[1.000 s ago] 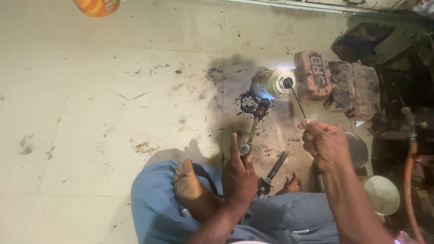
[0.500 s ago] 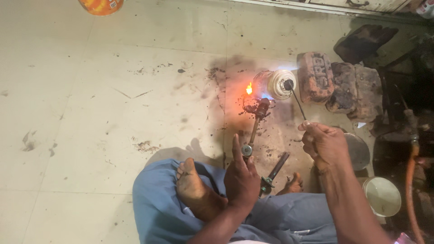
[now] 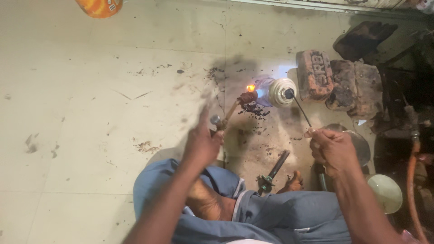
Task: The person sits on the floor and uses a blowtorch to heat a small metal container. They hold a metal rod in the container while applying the flame, occasionally stirring the contents. The container glows orange as it heats up.
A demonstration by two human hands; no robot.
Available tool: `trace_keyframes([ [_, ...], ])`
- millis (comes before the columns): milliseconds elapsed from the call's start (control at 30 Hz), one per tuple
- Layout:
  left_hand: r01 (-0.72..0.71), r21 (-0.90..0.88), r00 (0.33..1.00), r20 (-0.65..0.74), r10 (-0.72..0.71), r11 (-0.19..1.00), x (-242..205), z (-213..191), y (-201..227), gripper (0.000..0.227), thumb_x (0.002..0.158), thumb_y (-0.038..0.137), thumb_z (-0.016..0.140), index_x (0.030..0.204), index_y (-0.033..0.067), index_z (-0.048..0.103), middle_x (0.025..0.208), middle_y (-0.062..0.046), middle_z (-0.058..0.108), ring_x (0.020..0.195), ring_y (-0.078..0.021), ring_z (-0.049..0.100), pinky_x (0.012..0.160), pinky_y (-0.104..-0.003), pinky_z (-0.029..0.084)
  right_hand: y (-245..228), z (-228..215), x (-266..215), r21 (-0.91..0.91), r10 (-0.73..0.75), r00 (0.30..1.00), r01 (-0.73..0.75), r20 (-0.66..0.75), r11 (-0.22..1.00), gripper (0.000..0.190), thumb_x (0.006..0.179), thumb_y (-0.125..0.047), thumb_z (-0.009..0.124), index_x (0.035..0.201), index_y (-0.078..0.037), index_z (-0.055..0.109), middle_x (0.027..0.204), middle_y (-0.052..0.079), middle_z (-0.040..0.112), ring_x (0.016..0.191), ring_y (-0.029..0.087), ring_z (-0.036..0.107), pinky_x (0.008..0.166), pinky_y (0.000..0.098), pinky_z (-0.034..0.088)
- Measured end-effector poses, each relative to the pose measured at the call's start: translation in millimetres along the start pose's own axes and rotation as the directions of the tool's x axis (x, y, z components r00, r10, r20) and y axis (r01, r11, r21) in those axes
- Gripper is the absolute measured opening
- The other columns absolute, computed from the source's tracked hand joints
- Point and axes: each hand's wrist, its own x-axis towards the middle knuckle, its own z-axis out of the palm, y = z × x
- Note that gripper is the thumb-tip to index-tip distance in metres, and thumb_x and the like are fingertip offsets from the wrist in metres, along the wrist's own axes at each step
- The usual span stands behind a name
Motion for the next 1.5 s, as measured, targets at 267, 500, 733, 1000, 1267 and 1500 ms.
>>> trace_keyframes([
  [267,0.179,-0.084,0.969,0.186,-0.161,0.98,25,-40,45,0.084,0.092,0.006,0.063,0.162,0.0193,0.019,0.079,-0.012,0.076,0.052,-0.0169,0.065,0.048,-0.034,0.057,19,-9,4,0.013,0.028,1.0,-0.028,0.01,1.0,0.019,0.098,-0.013,0.065,0.09,0.003,0.071,0.057,-0.001,0.047,0.041,0.008,0.033,0.037,0.0266,0.02],
  [500,0.211,-0.051,0.957,0.211,-0.196,0.976,37,-38,57,0.082,0.093,0.006,0.062,0.162,0.0213,0.021,0.08,-0.012,0.075,0.052,-0.0158,0.064,0.048,-0.034,0.057,25,-10,5,0.037,0.007,1.0,-0.008,0.029,0.999,0.02,0.099,-0.013,0.065,0.089,0.004,0.071,0.057,-0.001,0.044,0.042,0.007,0.03,0.037,0.0264,0.019],
  [733,0.213,-0.051,0.95,0.245,-0.195,0.976,38,-38,65,0.083,0.093,0.005,0.062,0.162,0.0231,0.021,0.079,-0.011,0.074,0.052,-0.0153,0.063,0.049,-0.034,0.057,19,-10,10,0.064,0.01,1.0,-0.011,0.012,0.998,0.02,0.1,-0.012,0.064,0.089,0.003,0.071,0.057,-0.002,0.045,0.042,0.007,0.03,0.037,0.0262,0.02],
  [1000,0.207,-0.072,0.943,0.281,-0.18,0.976,40,-39,67,0.085,0.093,0.006,0.063,0.163,0.0252,0.018,0.079,-0.01,0.075,0.051,-0.0138,0.062,0.048,-0.033,0.056,12,-12,9,0.052,0.016,1.0,-0.017,0.008,0.998,0.018,0.099,-0.012,0.066,0.086,-0.001,0.07,0.057,-0.003,0.044,0.043,0.006,0.03,0.037,0.0251,0.019],
  [1267,0.29,-0.048,0.914,0.312,-0.261,0.956,56,-50,67,0.085,0.094,0.002,0.061,0.163,0.0252,0.017,0.074,-0.011,0.069,0.048,-0.0164,0.057,0.046,-0.035,0.053,12,-14,4,0.04,-0.003,1.0,0.003,0.0,0.999,0.02,0.099,-0.012,0.065,0.086,0.002,0.071,0.057,-0.001,0.045,0.042,0.007,0.031,0.036,0.0256,0.02],
  [1500,0.31,-0.062,0.914,0.294,-0.279,0.949,57,-53,66,0.084,0.093,-0.001,0.059,0.163,0.0268,0.022,0.073,-0.011,0.069,0.047,-0.0165,0.056,0.045,-0.036,0.052,13,-13,4,0.065,0.005,1.0,-0.005,-0.002,0.998,0.019,0.099,-0.011,0.065,0.086,0.002,0.071,0.057,-0.002,0.045,0.043,0.006,0.031,0.037,0.0252,0.021],
])
